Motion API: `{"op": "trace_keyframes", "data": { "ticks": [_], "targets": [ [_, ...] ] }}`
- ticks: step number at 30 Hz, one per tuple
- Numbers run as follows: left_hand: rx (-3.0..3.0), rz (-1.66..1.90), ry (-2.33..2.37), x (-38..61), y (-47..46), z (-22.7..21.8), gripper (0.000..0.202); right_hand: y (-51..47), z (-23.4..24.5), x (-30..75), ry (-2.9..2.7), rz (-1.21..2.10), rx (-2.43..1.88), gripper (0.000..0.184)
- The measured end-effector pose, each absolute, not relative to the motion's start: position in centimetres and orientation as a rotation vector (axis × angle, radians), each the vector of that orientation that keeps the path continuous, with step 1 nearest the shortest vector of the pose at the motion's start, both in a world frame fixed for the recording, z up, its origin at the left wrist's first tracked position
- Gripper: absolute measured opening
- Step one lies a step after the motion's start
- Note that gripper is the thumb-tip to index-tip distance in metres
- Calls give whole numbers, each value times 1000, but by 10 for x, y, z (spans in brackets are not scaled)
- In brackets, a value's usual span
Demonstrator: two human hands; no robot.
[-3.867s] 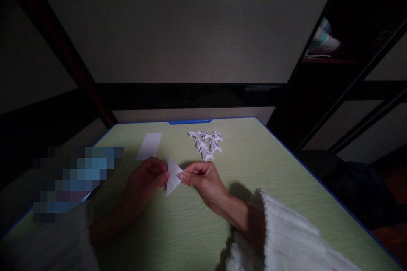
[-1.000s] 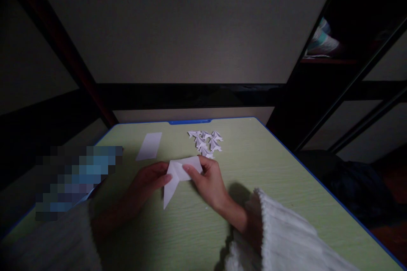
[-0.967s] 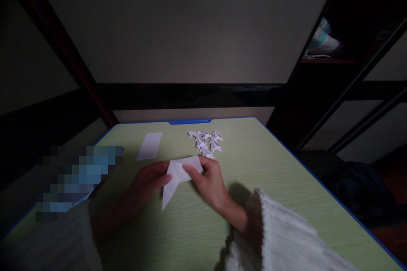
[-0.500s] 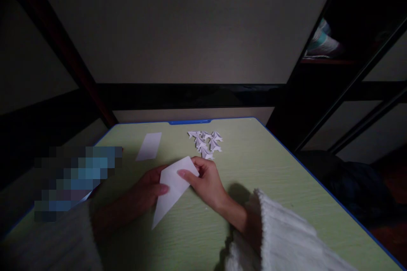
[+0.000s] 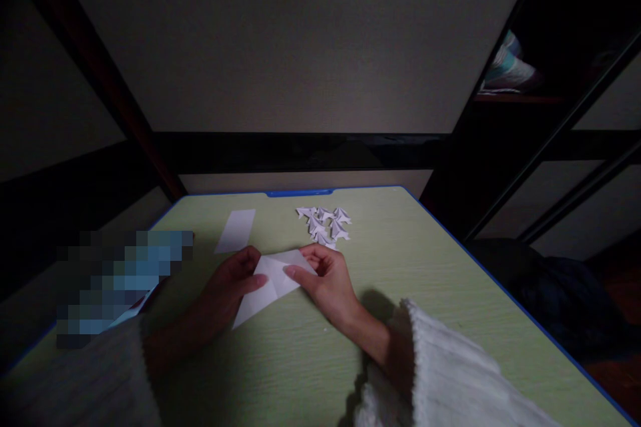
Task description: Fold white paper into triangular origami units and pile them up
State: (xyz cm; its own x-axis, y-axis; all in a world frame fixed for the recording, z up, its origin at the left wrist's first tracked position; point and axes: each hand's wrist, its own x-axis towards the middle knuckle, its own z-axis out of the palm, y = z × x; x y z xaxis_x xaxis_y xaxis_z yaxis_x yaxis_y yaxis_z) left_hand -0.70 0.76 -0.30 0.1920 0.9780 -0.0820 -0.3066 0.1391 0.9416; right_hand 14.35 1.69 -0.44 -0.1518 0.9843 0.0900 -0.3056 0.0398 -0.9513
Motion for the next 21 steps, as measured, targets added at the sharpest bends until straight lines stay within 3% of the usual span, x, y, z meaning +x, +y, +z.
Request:
{"op": "trace_keyframes", "data": {
  "ticks": [13,21],
  "targets": [
    [1101,1433,1376,-16,14,-3,29,19,-8,146,-1183,1407,-1018,11],
    [1248,1299,1388,-19,11,-3,24,18,-1,147,-1469,1415,-1040,11]
  ]
}}
